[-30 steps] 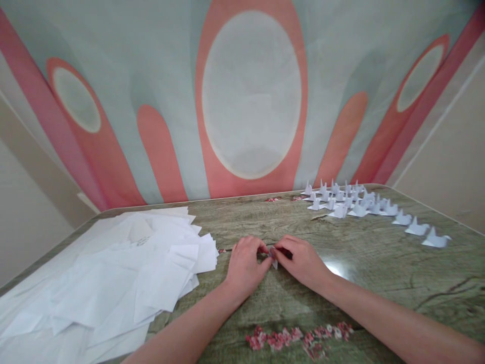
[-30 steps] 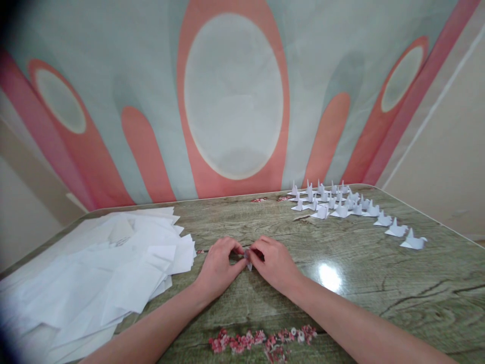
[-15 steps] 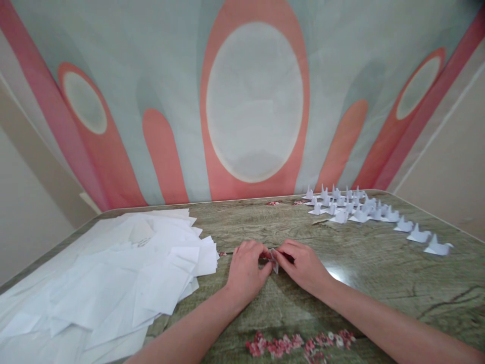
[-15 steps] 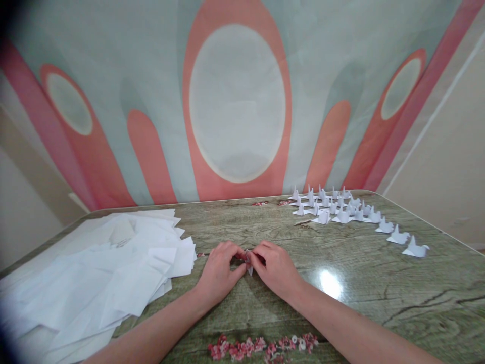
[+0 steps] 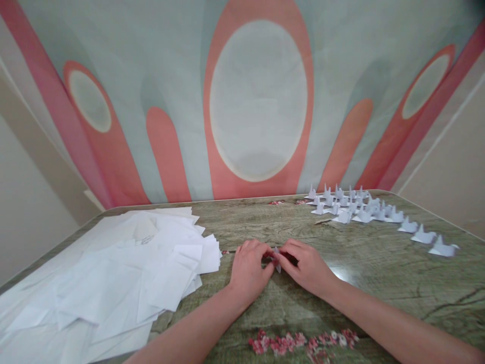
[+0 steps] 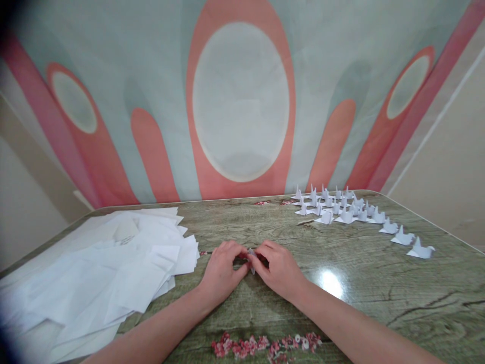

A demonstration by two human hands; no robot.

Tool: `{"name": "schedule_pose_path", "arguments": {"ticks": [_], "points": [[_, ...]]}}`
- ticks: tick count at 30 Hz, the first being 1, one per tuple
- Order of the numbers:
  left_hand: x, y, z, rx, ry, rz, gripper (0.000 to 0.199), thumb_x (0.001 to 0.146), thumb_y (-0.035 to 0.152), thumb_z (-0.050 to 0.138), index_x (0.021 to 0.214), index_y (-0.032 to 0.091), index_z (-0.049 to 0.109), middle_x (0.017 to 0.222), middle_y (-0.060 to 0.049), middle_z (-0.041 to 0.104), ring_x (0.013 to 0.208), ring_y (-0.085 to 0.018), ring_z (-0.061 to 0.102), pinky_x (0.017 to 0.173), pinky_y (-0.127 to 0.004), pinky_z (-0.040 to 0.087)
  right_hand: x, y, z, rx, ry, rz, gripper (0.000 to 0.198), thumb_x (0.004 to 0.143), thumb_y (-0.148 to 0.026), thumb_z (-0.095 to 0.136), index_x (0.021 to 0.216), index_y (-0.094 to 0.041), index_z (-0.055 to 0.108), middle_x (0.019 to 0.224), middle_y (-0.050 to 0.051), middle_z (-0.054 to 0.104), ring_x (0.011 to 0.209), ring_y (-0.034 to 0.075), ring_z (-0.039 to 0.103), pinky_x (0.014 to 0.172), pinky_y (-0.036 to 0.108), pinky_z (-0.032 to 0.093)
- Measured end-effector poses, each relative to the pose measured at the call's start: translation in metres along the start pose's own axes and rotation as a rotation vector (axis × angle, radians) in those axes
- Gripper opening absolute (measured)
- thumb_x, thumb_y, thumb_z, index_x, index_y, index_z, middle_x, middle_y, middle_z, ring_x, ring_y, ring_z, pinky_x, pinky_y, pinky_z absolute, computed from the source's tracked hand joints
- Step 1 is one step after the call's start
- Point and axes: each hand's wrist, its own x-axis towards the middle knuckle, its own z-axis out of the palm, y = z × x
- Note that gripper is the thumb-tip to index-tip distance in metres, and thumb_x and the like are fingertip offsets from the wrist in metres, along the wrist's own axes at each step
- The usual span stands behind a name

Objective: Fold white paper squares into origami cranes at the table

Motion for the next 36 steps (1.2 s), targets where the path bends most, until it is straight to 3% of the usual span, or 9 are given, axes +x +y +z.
{"name": "schedule_pose_path", "arguments": {"ticks": [12,17,22,30,36], "points": [[0.000,-0.001,0.002,-0.045,0.006,-0.012,0.006,0.072,0.022,0.062,0.077,0.022,0.059,0.081,0.000,0.058,0.085,-0.020,0.051,0.076,-0.032,0.037,-0.001,0.002,0.000,-0.046,0.001,-0.024,0.016,0.085,-0.018,0.048,0.079,-0.019,0.063,0.073,0.003,0.057,0.070,0.015,0.055,0.066,0.027,0.045],[0.002,-0.003,0.003,-0.108,0.048,-0.049,0.019,0.067,0.018,0.065,0.083,0.020,0.056,0.081,0.000,0.059,0.082,-0.018,0.052,0.074,-0.031,0.039,-0.001,0.004,0.001,-0.063,-0.015,-0.032,0.013,0.084,-0.017,0.050,0.083,-0.019,0.064,0.076,0.003,0.057,0.073,0.016,0.055,0.068,0.028,0.045],[0.003,-0.005,0.002,-0.138,0.001,0.011,0.016,0.071,0.021,0.063,0.086,0.022,0.062,0.087,-0.002,0.061,0.089,-0.020,0.053,0.080,-0.033,0.039,-0.002,0.009,0.001,-0.070,-0.018,-0.084,0.014,0.084,-0.017,0.051,0.084,-0.020,0.065,0.075,0.003,0.057,0.072,0.016,0.055,0.068,0.027,0.045],[0.006,-0.011,-0.002,-0.099,-0.038,0.074,0.009,0.076,0.026,0.061,0.082,0.026,0.068,0.081,0.000,0.063,0.085,-0.019,0.055,0.076,-0.029,0.041,-0.004,0.011,-0.004,-0.169,-0.065,-0.190,0.017,0.087,-0.019,0.048,0.089,-0.021,0.066,0.078,0.005,0.056,0.075,0.017,0.053,0.069,0.029,0.044],[0.008,-0.009,-0.009,0.125,-0.088,0.230,0.014,0.084,0.025,0.052,0.081,0.023,0.066,0.081,-0.002,0.063,0.080,-0.018,0.055,0.072,-0.029,0.040,-0.005,0.007,-0.006,-0.239,-0.060,-0.225,0.019,0.088,-0.019,0.047,0.090,-0.020,0.066,0.077,0.005,0.056,0.074,0.018,0.052,0.067,0.030,0.044]]}}
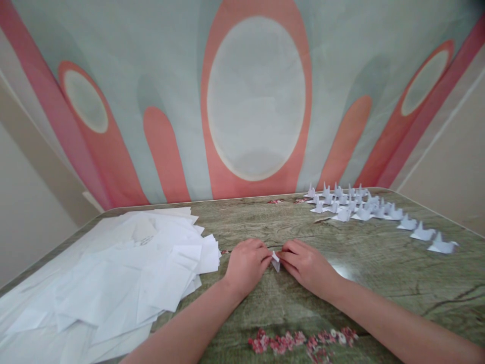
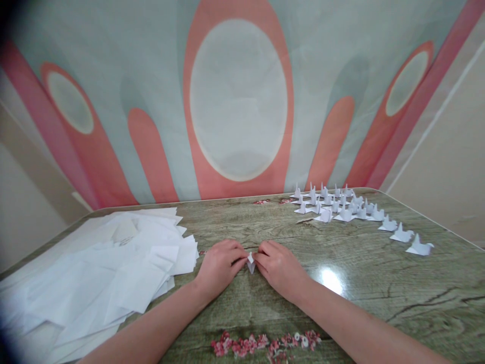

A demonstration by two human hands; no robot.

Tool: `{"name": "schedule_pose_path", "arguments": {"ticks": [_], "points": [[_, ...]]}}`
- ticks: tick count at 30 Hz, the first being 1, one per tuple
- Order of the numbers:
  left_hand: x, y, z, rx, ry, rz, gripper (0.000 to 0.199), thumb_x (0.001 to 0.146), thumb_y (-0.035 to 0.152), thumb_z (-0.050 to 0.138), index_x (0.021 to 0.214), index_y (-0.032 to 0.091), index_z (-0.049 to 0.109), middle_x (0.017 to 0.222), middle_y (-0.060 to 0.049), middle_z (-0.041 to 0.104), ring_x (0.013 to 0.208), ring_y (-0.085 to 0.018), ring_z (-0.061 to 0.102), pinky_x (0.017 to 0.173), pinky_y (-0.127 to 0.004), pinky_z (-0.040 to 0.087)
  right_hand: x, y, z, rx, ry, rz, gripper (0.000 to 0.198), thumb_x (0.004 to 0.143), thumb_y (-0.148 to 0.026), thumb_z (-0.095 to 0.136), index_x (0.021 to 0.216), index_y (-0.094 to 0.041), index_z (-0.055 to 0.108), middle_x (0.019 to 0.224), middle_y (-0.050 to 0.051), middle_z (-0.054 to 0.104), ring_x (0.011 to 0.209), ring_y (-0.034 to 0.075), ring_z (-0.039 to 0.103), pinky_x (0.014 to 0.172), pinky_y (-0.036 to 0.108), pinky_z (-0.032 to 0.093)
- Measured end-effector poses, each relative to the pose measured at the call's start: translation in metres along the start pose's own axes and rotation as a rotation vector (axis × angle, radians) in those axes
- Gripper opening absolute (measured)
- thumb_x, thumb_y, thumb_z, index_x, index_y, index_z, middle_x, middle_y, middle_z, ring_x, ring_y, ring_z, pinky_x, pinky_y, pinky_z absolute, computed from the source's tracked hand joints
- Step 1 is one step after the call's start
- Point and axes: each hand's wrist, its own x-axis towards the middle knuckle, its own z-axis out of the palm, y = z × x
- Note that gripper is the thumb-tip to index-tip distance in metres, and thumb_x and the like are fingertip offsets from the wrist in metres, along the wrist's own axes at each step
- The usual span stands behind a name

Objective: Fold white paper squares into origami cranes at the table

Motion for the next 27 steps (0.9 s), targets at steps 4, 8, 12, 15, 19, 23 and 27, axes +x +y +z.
{"name": "schedule_pose_path", "arguments": {"ticks": [4,8,12,15,19,23,27], "points": [[-0.0006,0.0036,-0.0063,0.217,-0.042,0.134,0.015,0.086,0.021,0.048,0.081,0.020,0.063,0.081,-0.005,0.061,0.080,-0.020,0.053,0.071,-0.033,0.038,0.0007,-0.0012,-0.0002,-0.061,-0.016,-0.024,0.019,0.088,-0.018,0.046,0.088,-0.019,0.066,0.076,0.006,0.057,0.072,0.018,0.052,0.065,0.031,0.043],[-0.0011,0.0054,-0.0089,0.280,-0.049,0.173,0.011,0.084,0.016,0.050,0.080,0.018,0.060,0.081,-0.006,0.059,0.081,-0.021,0.052,0.071,-0.033,0.037,0.0016,-0.0026,-0.0010,-0.105,-0.020,-0.045,0.020,0.087,-0.017,0.046,0.086,-0.019,0.066,0.076,0.006,0.058,0.071,0.018,0.051,0.065,0.031,0.043],[-0.0010,0.0052,-0.0075,0.310,-0.038,0.179,0.012,0.084,0.016,0.050,0.076,0.016,0.058,0.079,-0.006,0.058,0.079,-0.021,0.052,0.068,-0.033,0.038,0.0014,-0.0020,-0.0007,-0.107,-0.004,-0.056,0.019,0.087,-0.016,0.047,0.089,-0.019,0.066,0.079,0.006,0.059,0.074,0.018,0.052,0.067,0.031,0.043],[-0.0009,0.0052,-0.0063,0.356,-0.040,0.167,0.015,0.086,0.018,0.048,0.075,0.016,0.058,0.079,-0.005,0.058,0.077,-0.020,0.052,0.066,-0.033,0.040,0.0005,-0.0004,0.0010,-0.086,0.001,-0.061,0.018,0.087,-0.016,0.048,0.092,-0.018,0.065,0.081,0.006,0.059,0.075,0.018,0.052,0.068,0.030,0.044],[-0.0010,0.0065,-0.0078,0.389,-0.087,0.172,0.013,0.085,0.016,0.048,0.078,0.016,0.059,0.080,-0.004,0.058,0.077,-0.019,0.053,0.067,-0.032,0.042,-0.0003,0.0006,0.0023,-0.075,-0.011,-0.066,0.017,0.087,-0.016,0.048,0.092,-0.018,0.064,0.081,0.005,0.059,0.075,0.017,0.052,0.069,0.030,0.044],[-0.0014,0.0079,-0.0104,0.392,-0.147,0.181,0.011,0.085,0.014,0.049,0.083,0.015,0.059,0.082,-0.005,0.058,0.080,-0.020,0.053,0.069,-0.032,0.043,0.0000,-0.0003,0.0009,-0.074,-0.020,-0.069,0.016,0.086,-0.015,0.049,0.091,-0.017,0.064,0.082,0.006,0.059,0.077,0.018,0.052,0.069,0.030,0.045],[-0.0034,0.0074,-0.0110,0.359,-0.164,0.164,0.013,0.085,0.013,0.047,0.089,0.016,0.060,0.086,-0.004,0.058,0.083,-0.020,0.053,0.071,-0.032,0.043,0.0005,-0.0004,0.0003,-0.064,-0.029,-0.066,0.016,0.085,-0.013,0.050,0.091,-0.017,0.064,0.081,0.006,0.059,0.078,0.018,0.052,0.070,0.031,0.045]]}}
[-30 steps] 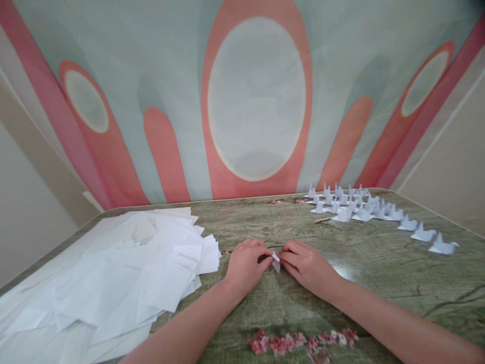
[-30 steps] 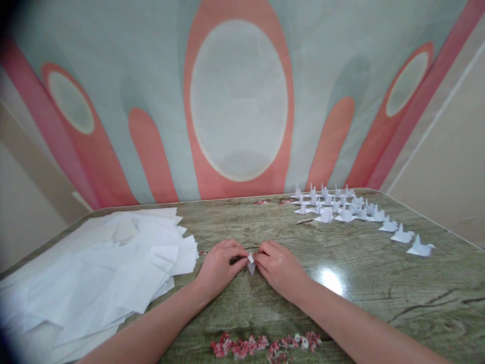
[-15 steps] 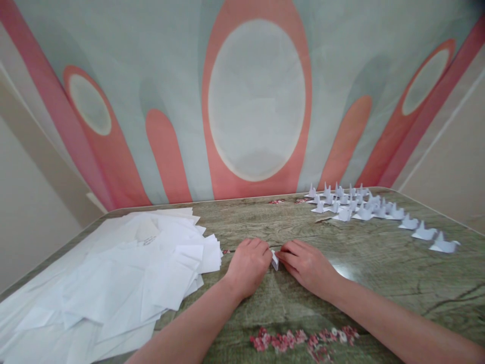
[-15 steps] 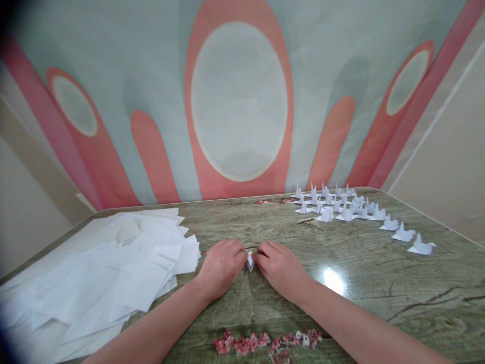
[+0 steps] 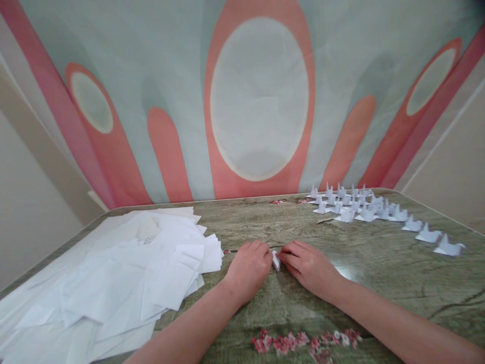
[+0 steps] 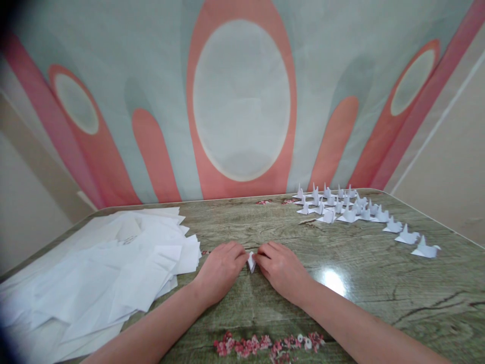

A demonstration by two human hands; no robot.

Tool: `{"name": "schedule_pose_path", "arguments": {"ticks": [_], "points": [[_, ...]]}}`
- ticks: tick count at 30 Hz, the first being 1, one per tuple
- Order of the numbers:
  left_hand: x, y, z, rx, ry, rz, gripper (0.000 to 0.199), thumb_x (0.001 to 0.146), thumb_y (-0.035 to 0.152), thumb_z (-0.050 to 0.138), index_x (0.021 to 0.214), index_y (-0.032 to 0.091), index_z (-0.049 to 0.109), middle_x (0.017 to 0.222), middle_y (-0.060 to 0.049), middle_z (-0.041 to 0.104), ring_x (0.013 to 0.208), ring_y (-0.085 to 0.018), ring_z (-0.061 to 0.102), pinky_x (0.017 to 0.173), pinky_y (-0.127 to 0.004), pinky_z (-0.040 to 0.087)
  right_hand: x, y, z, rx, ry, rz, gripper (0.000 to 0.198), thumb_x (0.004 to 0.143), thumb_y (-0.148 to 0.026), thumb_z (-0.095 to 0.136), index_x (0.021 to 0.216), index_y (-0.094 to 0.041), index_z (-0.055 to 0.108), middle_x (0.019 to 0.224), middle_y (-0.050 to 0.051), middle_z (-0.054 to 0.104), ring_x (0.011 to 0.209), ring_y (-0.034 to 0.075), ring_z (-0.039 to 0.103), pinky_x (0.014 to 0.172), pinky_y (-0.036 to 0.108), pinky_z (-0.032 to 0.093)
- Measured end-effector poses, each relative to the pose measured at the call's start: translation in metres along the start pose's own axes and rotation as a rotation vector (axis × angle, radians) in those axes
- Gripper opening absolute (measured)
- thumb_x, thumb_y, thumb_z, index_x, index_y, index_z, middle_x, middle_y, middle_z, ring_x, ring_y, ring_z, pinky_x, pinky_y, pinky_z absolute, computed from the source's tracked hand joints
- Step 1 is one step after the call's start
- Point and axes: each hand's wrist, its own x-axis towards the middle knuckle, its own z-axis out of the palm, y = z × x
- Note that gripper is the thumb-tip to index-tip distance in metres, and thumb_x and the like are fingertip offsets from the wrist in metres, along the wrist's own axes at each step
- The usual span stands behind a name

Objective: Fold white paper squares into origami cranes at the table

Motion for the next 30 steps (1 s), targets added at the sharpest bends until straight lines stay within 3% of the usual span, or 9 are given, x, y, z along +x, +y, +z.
{"name": "schedule_pose_path", "arguments": {"ticks": [9,18,30], "points": [[-0.005,-0.007,0.005,-0.139,0.016,-0.026,0.021,0.085,0.014,0.048,0.100,0.021,0.061,0.091,-0.004,0.058,0.086,-0.018,0.053,0.076,-0.031,0.043,-0.003,0.001,0.000,0.036,-0.024,-0.010,0.024,0.084,-0.009,0.047,0.101,-0.017,0.062,0.089,0.007,0.059,0.083,0.018,0.051,0.074,0.032,0.045],[-0.006,-0.014,0.017,-0.273,0.076,-0.062,0.029,0.083,0.009,0.045,0.101,0.023,0.063,0.095,-0.004,0.058,0.090,-0.017,0.052,0.080,-0.029,0.042,-0.002,0.003,0.003,-0.009,-0.081,-0.057,0.021,0.088,-0.017,0.048,0.105,-0.020,0.060,0.091,0.006,0.058,0.087,0.019,0.049,0.077,0.033,0.041],[-0.007,-0.013,0.017,-0.272,0.093,-0.043,0.031,0.083,0.010,0.046,0.108,0.023,0.059,0.097,-0.004,0.057,0.091,-0.018,0.051,0.081,-0.031,0.042,-0.002,-0.002,-0.003,-0.107,-0.140,-0.106,0.022,0.086,-0.014,0.049,0.106,-0.019,0.058,0.089,0.006,0.058,0.085,0.020,0.049,0.074,0.033,0.037]]}}
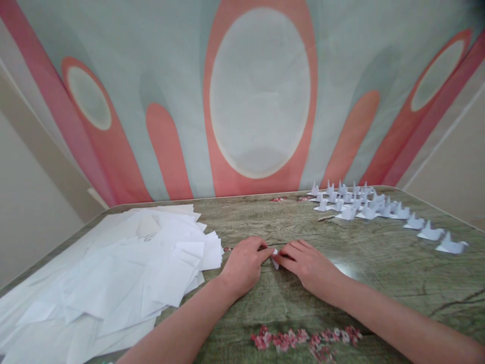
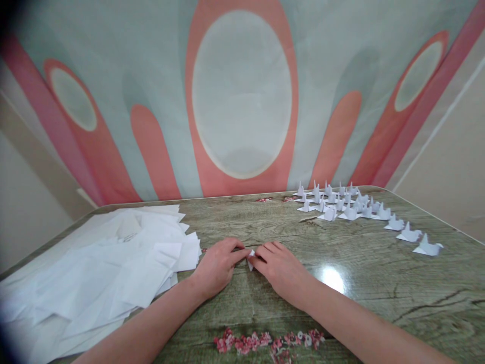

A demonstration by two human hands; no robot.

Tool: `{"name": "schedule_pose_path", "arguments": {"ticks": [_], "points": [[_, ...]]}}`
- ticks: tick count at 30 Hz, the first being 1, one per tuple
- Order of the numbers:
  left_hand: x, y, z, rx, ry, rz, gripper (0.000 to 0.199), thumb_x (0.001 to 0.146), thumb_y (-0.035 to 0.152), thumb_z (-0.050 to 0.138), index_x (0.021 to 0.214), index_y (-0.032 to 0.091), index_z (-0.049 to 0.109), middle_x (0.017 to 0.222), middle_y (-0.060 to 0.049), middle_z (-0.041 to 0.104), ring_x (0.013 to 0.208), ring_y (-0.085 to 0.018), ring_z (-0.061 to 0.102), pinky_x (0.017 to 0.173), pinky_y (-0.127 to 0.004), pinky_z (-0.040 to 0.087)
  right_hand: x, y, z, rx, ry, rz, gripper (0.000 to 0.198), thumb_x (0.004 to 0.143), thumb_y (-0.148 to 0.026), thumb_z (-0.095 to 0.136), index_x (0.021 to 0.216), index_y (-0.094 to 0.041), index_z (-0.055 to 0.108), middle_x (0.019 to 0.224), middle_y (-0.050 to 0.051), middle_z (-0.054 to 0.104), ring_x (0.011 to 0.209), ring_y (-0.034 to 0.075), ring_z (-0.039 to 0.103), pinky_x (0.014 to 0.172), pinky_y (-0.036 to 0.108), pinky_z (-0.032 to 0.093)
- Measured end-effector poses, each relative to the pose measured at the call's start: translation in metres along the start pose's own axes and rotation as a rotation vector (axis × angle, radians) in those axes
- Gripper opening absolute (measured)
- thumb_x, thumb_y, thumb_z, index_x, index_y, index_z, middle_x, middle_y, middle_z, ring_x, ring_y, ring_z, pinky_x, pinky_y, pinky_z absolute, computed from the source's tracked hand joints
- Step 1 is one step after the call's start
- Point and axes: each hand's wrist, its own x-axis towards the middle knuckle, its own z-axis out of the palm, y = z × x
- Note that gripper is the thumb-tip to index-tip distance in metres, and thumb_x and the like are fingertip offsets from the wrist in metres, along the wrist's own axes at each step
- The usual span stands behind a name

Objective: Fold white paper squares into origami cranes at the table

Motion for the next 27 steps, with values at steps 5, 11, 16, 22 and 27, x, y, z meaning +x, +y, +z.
{"name": "schedule_pose_path", "arguments": {"ticks": [5,11,16,22,27], "points": [[0.001,0.003,-0.001,0.015,-0.011,0.009,0.029,0.084,0.014,0.047,0.108,0.025,0.059,0.100,-0.005,0.056,0.093,-0.018,0.051,0.082,-0.032,0.042,0.001,-0.005,-0.003,-0.069,-0.002,-0.023,0.023,0.084,-0.011,0.049,0.105,-0.017,0.057,0.087,0.006,0.057,0.085,0.021,0.049,0.074,0.034,0.037],[0.002,0.001,0.000,-0.012,-0.002,-0.019,0.030,0.084,0.013,0.046,0.106,0.026,0.062,0.104,-0.005,0.056,0.101,-0.020,0.048,0.087,-0.035,0.041,0.002,-0.011,-0.004,-0.145,0.027,-0.035,0.021,0.085,-0.011,0.047,0.105,-0.014,0.056,0.086,0.006,0.057,0.081,0.020,0.050,0.073,0.036,0.038],[0.002,-0.001,-0.001,-0.046,0.005,-0.037,0.035,0.081,0.008,0.048,0.104,0.030,0.063,0.109,-0.004,0.056,0.109,-0.020,0.044,0.092,-0.038,0.039,0.000,-0.016,-0.004,-0.216,-0.027,-0.039,0.027,0.082,-0.010,0.051,0.108,-0.011,0.054,0.087,0.008,0.058,0.080,0.022,0.051,0.071,0.036,0.039],[0.000,-0.003,0.000,-0.066,-0.013,-0.065,0.045,0.079,0.004,0.045,0.109,0.034,0.061,0.117,-0.003,0.054,0.117,-0.021,0.038,0.096,-0.043,0.035,-0.006,-0.024,-0.008,-0.197,-0.036,-0.030,0.034,0.080,-0.010,0.051,0.114,-0.012,0.051,0.097,0.011,0.059,0.090,0.024,0.053,0.074,0.037,0.041],[0.000,-0.004,0.000,-0.071,-0.014,-0.081,0.049,0.078,0.002,0.043,0.110,0.034,0.060,0.119,-0.002,0.053,0.120,-0.021,0.037,0.098,-0.044,0.034,-0.008,-0.026,-0.015,-0.170,-0.063,0.002,0.035,0.080,-0.010,0.052,0.114,-0.016,0.052,0.109,0.012,0.059,0.100,0.025,0.053,0.077,0.038,0.043]]}}
